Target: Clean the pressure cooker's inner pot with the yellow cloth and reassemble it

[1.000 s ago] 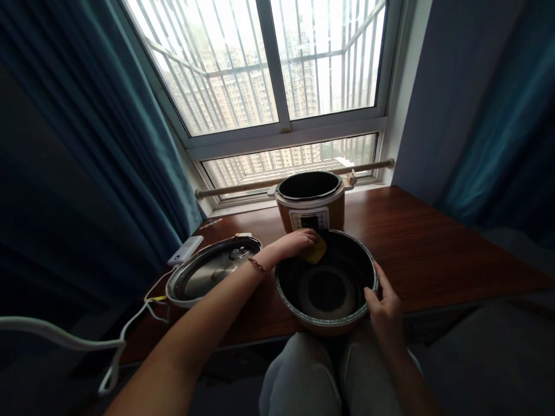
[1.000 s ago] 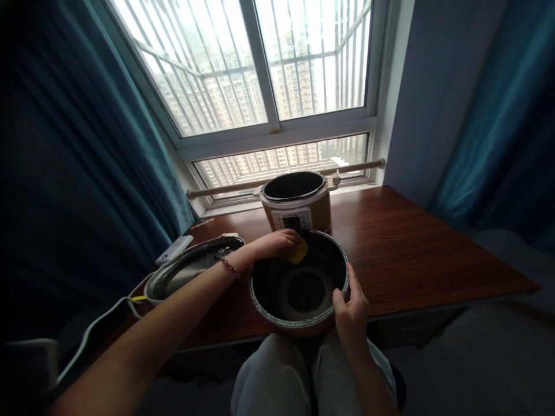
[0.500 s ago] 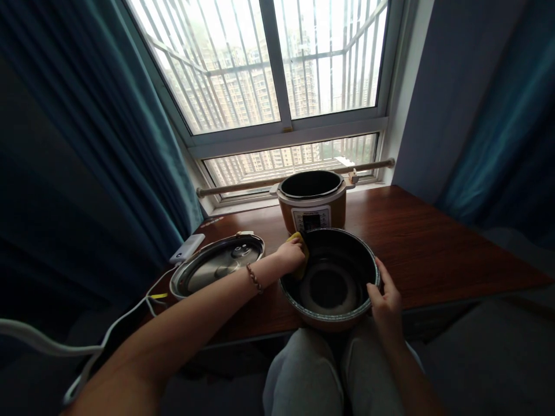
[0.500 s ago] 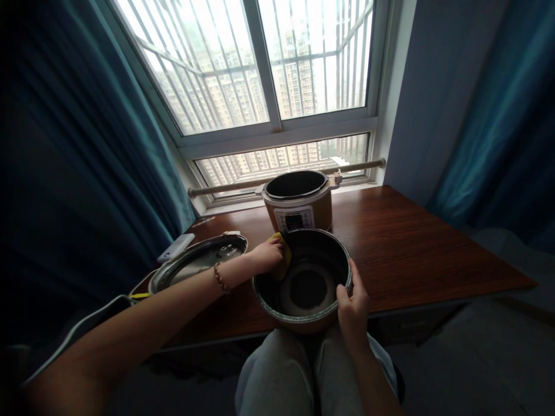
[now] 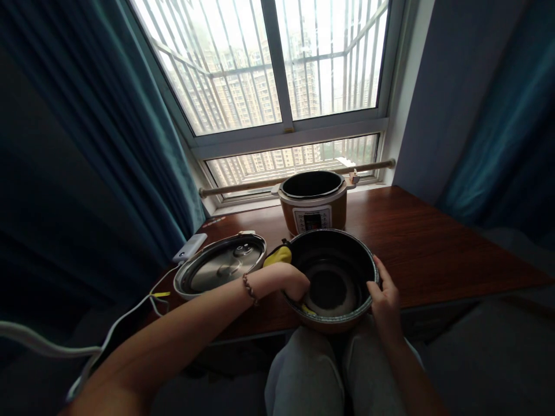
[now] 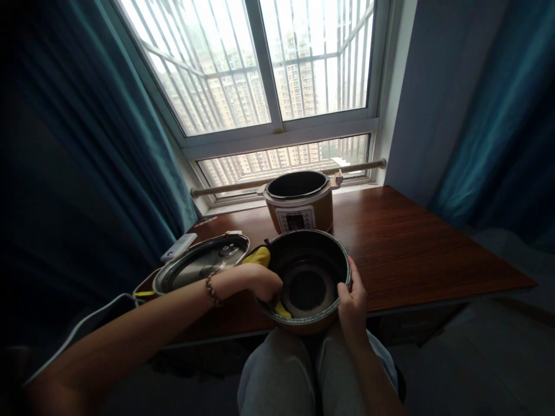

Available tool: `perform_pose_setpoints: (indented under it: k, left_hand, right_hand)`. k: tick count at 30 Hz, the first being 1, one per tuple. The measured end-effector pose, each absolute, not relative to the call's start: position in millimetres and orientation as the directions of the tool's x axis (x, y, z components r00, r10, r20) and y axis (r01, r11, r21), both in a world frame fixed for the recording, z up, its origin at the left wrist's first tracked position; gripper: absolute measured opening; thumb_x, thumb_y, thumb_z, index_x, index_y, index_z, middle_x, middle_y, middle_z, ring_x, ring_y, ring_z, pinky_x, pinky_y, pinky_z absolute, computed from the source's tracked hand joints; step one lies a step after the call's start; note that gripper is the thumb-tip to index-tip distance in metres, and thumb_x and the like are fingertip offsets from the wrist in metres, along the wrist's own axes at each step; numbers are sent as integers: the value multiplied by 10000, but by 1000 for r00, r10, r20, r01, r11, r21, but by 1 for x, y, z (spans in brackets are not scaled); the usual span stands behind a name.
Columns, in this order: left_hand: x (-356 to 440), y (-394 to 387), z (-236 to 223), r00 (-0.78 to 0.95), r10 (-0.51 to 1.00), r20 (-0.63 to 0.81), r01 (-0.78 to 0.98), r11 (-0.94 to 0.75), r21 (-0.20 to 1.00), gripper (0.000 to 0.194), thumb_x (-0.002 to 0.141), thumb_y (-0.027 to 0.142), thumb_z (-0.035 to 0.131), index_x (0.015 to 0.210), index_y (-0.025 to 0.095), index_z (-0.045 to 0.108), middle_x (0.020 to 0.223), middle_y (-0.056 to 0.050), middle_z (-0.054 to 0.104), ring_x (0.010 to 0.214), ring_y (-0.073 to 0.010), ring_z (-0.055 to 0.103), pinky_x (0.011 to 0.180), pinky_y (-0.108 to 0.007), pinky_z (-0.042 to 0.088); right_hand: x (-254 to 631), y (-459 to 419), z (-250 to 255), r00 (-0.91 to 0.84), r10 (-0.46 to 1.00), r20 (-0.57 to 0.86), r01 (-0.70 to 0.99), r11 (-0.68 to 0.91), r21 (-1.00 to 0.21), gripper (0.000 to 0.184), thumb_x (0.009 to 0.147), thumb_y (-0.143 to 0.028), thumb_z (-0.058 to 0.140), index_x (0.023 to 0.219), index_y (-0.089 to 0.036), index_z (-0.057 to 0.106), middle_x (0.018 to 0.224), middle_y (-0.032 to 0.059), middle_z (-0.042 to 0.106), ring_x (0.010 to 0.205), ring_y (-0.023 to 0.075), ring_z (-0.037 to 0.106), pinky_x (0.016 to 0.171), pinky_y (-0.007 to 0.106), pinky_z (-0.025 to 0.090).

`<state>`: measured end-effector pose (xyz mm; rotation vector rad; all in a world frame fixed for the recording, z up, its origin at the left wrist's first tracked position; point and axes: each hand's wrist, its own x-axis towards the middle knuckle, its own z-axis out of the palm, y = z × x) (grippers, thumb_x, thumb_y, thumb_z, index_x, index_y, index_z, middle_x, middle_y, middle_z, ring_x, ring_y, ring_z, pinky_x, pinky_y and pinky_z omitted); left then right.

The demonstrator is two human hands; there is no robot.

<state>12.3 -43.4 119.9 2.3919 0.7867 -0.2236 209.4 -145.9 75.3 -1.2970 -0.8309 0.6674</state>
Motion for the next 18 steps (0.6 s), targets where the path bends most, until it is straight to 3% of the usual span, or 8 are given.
perform_pose_setpoints:
  k: [3,6,8,10,15,18]
  left_hand:
    - [25,-56,139,812,189,-553,527,-645,553,318,512,-100,473,510,178,626,468,61,589,462,-135,536,466,-221,448]
    - [42,-68,152,807,75,-586,489,-640,592,455,581,-71,426,882,151,685,765,20,687,724,-158,622,640,-225,493]
    - [50,-76,155,820,89,-565,490,-618,614,575,632,-49,391,1155,110,568,971,-27,671,879,-167,614,744,-238,486]
    - [54,-81,156,828,92,-553,498,-575,649,641,671,-32,361,1297,89,423,1114,-59,618,975,-165,589,810,-245,469]
    - [47,-73,152,818,-21,-575,459,-577,675,622,683,-17,364,1294,75,433,1203,-57,573,1088,-175,538,913,-255,421]
    - [35,-57,141,793,-22,-609,467,-620,630,547,645,-26,419,1134,138,598,1037,5,664,973,-180,606,829,-253,475]
  right_hand:
    - [210,-146,73,551,818,163,32,175,-984,617,710,-274,468,1312,-140,426,1290,87,496,1181,244,462,1031,410,317]
    - [210,-145,72,557,812,174,42,181,-983,609,709,-269,465,1304,-144,436,1280,85,505,1170,245,471,1024,412,326]
    - [210,-145,72,560,809,177,45,184,-982,609,710,-265,467,1303,-134,436,1280,90,504,1176,245,464,1028,408,321]
    - [209,-146,73,557,811,180,41,190,-981,610,712,-262,470,1305,-126,431,1284,93,500,1187,242,453,1035,401,312]
    - [209,-148,74,551,818,167,28,182,-983,612,715,-263,475,1312,-136,424,1271,87,513,1169,245,472,1020,404,332]
    - [210,-149,73,547,822,160,33,170,-985,605,720,-263,477,1312,-147,426,1278,81,509,1169,247,473,1020,406,331]
